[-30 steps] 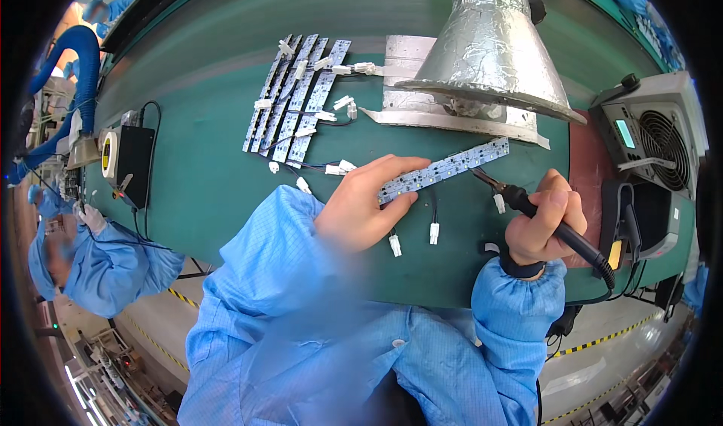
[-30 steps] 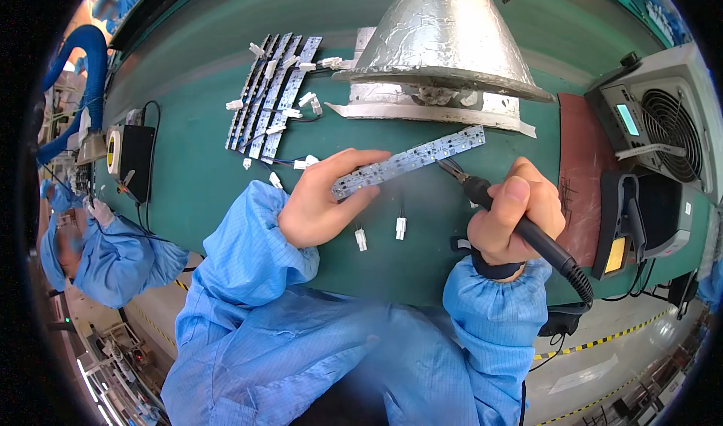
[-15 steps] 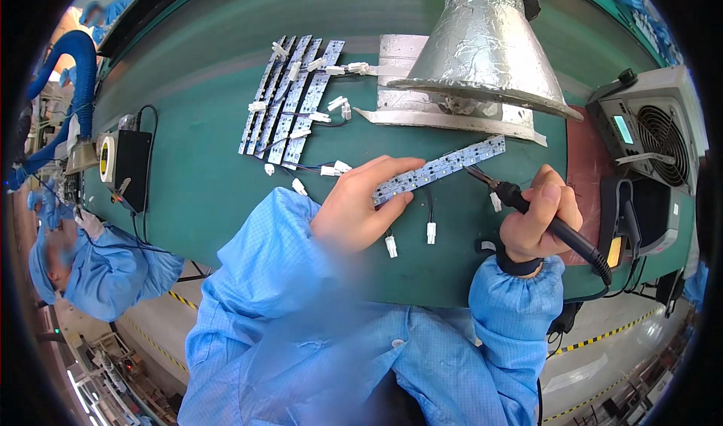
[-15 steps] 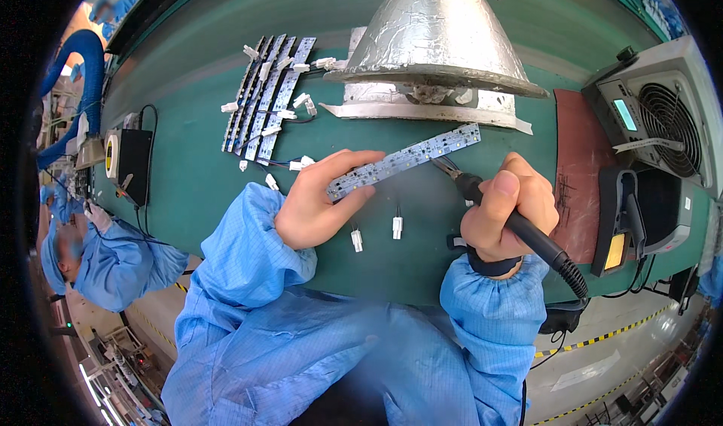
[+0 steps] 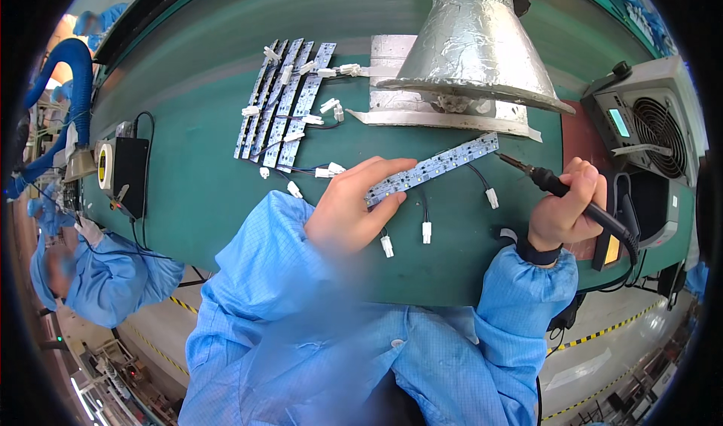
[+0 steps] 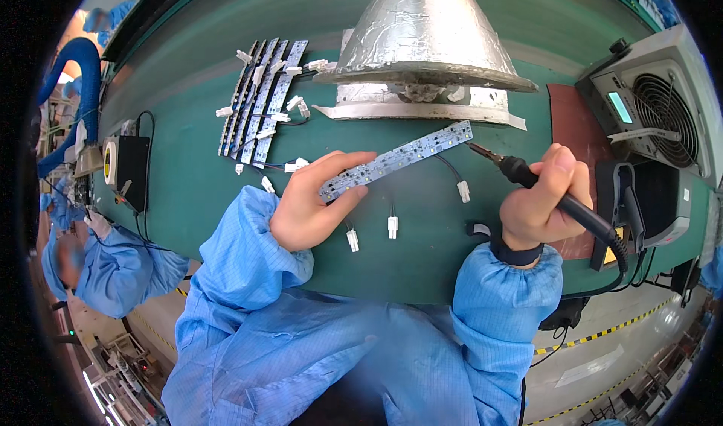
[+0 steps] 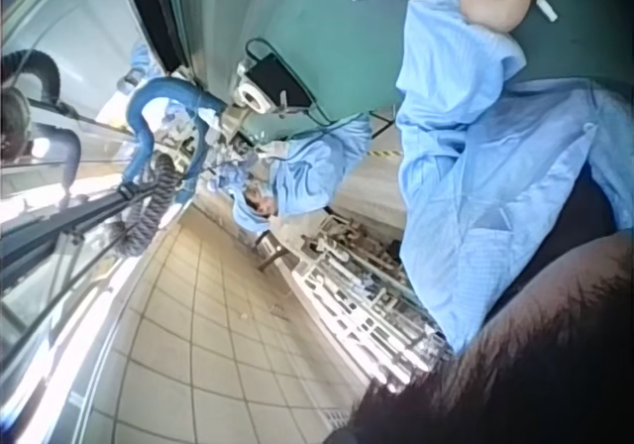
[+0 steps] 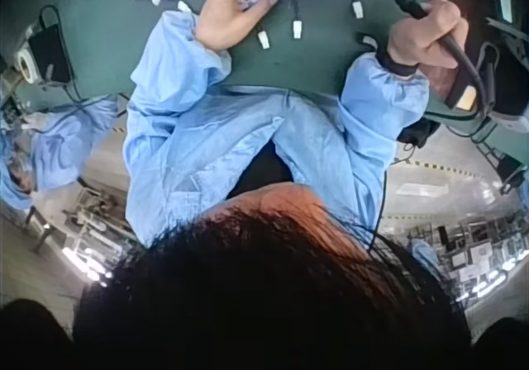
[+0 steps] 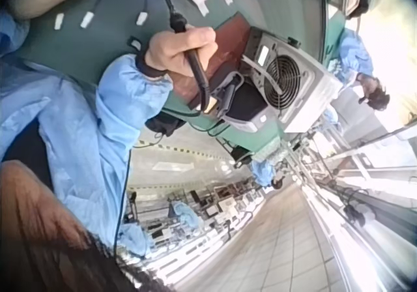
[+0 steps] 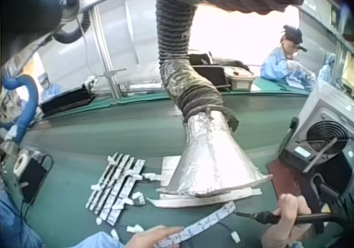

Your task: The person solders wires onto LED strips using a soldering iron and moves each completed strip aside onto the conveyor belt.

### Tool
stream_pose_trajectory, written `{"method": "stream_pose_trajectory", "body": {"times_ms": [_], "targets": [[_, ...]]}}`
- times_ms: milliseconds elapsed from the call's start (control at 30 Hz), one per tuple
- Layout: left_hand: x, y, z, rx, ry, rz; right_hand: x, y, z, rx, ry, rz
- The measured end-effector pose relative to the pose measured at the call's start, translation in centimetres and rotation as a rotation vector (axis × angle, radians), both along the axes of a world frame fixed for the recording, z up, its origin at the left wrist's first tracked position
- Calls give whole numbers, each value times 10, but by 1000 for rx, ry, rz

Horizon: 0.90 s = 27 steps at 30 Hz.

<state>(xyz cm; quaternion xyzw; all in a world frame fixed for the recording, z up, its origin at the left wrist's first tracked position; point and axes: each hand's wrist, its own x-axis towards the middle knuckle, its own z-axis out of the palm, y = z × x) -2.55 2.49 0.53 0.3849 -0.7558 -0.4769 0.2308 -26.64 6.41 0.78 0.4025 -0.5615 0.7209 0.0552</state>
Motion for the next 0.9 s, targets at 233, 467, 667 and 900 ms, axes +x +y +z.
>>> {"method": "stream_pose_trajectory", "body": {"times_ms": [233, 467, 667, 900], "targets": [[-1, 0, -2, -42, 39, 4, -6, 1, -3, 36, -13, 12], [-2, 2, -2, -79, 31, 15, -4, 1, -6, 80, -30, -6], [-3, 2, -5, -92, 39, 15, -8, 2, -6, 70, -31, -5], [-3, 2, -3, -95, 18, 10, -7, 1, -7, 86, -32, -10]]}}
